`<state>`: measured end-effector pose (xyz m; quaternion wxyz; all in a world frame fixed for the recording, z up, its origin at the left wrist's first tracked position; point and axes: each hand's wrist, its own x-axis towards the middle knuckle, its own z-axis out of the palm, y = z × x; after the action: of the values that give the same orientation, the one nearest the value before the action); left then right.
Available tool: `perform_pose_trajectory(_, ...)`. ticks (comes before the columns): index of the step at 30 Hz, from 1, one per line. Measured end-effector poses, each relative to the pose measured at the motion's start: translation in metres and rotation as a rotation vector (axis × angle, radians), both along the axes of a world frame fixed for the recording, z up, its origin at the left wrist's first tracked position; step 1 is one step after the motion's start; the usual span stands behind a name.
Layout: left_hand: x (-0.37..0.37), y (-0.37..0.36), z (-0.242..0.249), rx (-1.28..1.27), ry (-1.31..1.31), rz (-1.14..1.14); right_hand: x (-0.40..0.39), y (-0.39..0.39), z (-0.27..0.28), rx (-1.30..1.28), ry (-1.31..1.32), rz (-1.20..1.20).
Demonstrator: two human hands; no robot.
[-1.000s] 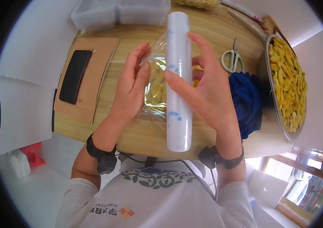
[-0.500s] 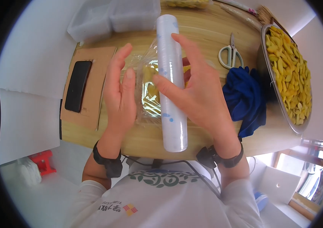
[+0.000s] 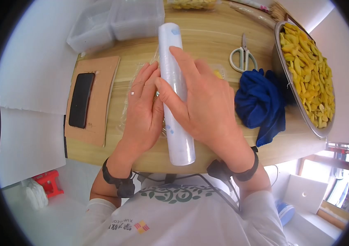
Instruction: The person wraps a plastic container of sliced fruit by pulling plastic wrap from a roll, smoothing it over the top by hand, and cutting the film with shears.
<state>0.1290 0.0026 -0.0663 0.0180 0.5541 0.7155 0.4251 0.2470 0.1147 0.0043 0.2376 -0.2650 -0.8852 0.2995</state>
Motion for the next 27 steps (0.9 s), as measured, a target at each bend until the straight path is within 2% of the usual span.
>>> perform_pose_trajectory(3, 0.001, 0.0, 0.002, -0.003, -0.013, 0.002, 0.001, 0.002, -0.004, 0.011, -0.03, -0.069)
perform_pose_trajectory(5, 0.0, 0.0, 0.002, -0.011, -0.012, 0.003, 0.003, 0.011, -0.021, 0.166, 0.174, 0.042)
perform_pose_trajectory(9, -0.002, 0.001, 0.001, -0.019, -0.017, -0.007, 0.009, 0.014, -0.023, 0.112, 0.121, 0.048)
perform_pose_trajectory(14, -0.004, 0.001, 0.002, -0.017, -0.038, -0.022, 0.02, 0.019, -0.023, 0.218, 0.02, 0.033)
perform_pose_trajectory(23, -0.012, 0.0, 0.003, -0.011, -0.06, -0.066, 0.026, 0.015, -0.032, -0.042, 0.081, 0.004)
perform_pose_trajectory(27, -0.022, -0.001, 0.008, -0.051, -0.104, -0.121, 0.023, 0.009, -0.036, 0.004, 0.073, -0.014)
